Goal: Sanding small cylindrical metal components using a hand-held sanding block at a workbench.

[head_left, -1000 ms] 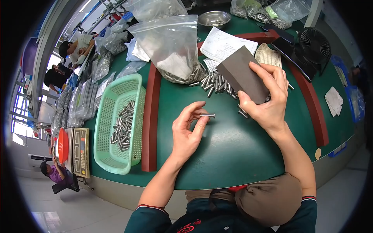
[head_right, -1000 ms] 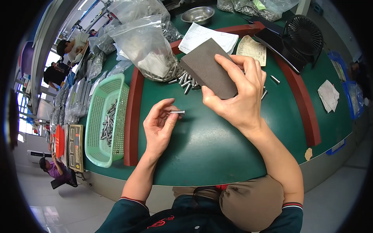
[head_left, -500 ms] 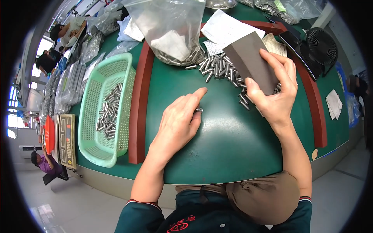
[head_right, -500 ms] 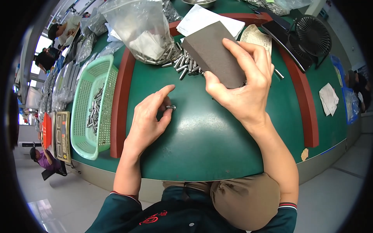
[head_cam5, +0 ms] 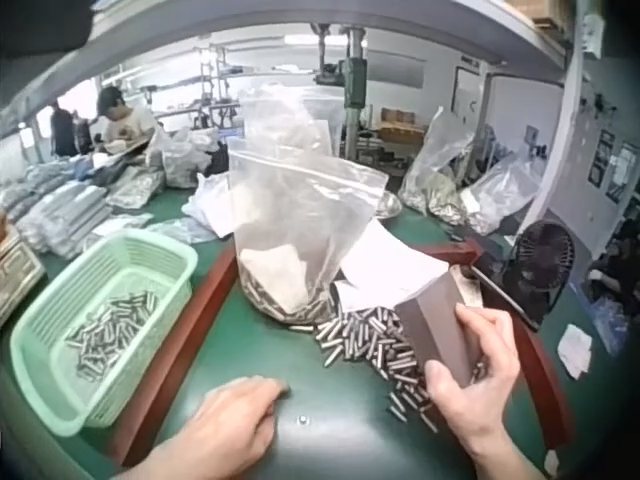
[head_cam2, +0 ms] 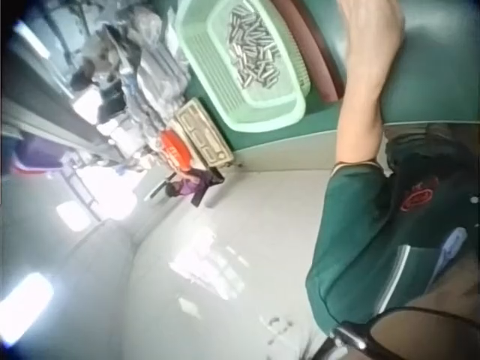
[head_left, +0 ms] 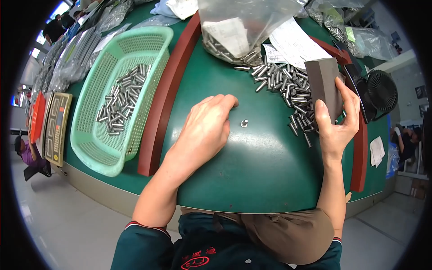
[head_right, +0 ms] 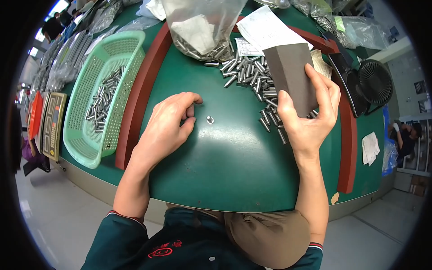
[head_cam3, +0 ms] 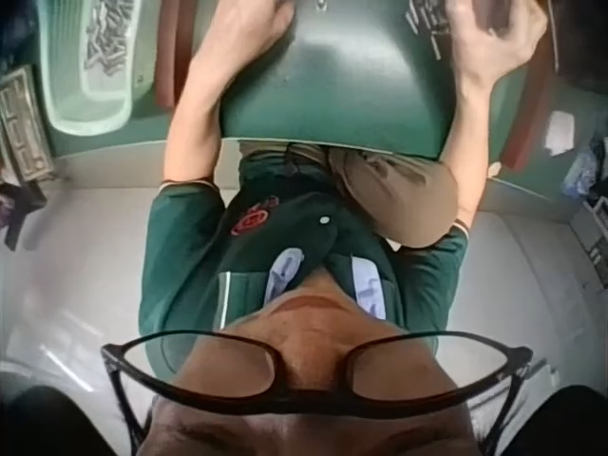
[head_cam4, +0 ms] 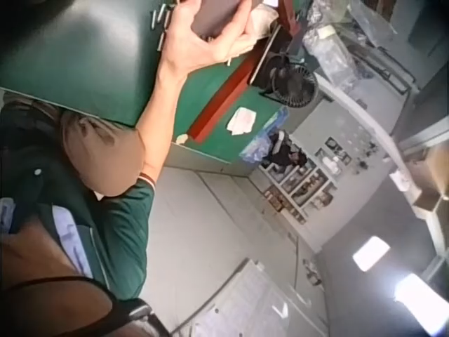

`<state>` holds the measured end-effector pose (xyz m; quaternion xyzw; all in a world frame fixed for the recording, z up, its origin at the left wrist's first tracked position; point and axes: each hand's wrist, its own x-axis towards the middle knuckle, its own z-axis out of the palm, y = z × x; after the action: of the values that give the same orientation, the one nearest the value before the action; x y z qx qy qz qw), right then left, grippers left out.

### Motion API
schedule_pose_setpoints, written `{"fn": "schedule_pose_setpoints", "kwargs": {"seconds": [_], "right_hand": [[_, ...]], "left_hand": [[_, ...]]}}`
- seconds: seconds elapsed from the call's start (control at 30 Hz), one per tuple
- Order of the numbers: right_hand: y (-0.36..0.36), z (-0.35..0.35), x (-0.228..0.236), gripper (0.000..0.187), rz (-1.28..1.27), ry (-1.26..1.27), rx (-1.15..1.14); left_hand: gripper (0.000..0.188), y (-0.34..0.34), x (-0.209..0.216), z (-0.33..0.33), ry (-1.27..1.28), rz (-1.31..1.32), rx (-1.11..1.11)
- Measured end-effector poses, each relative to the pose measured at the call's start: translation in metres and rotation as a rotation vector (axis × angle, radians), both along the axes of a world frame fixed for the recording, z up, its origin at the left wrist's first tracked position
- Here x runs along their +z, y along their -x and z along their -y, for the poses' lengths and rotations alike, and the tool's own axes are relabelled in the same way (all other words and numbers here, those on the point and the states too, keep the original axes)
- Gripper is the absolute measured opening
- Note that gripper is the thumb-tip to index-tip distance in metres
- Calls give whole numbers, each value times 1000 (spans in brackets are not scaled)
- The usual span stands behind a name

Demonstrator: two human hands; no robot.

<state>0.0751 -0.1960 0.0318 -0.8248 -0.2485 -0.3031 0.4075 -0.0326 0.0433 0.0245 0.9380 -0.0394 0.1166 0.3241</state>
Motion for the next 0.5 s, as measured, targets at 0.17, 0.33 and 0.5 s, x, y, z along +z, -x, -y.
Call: {"fn": "schedule_pose_setpoints", "kwargs": {"seconds": [0.17, 0.33, 0.5], "right_hand": [[2, 1, -3, 51, -5, 35, 2], [1, 0, -8, 48, -17, 29, 5], [-2, 5, -3, 54, -50, 18, -15]], "left_hand": [[20, 1, -9, 1, -1, 38, 19], [19, 3, -12, 0, -17, -14, 27], [16, 1, -3, 1, 10, -95, -2]]}}
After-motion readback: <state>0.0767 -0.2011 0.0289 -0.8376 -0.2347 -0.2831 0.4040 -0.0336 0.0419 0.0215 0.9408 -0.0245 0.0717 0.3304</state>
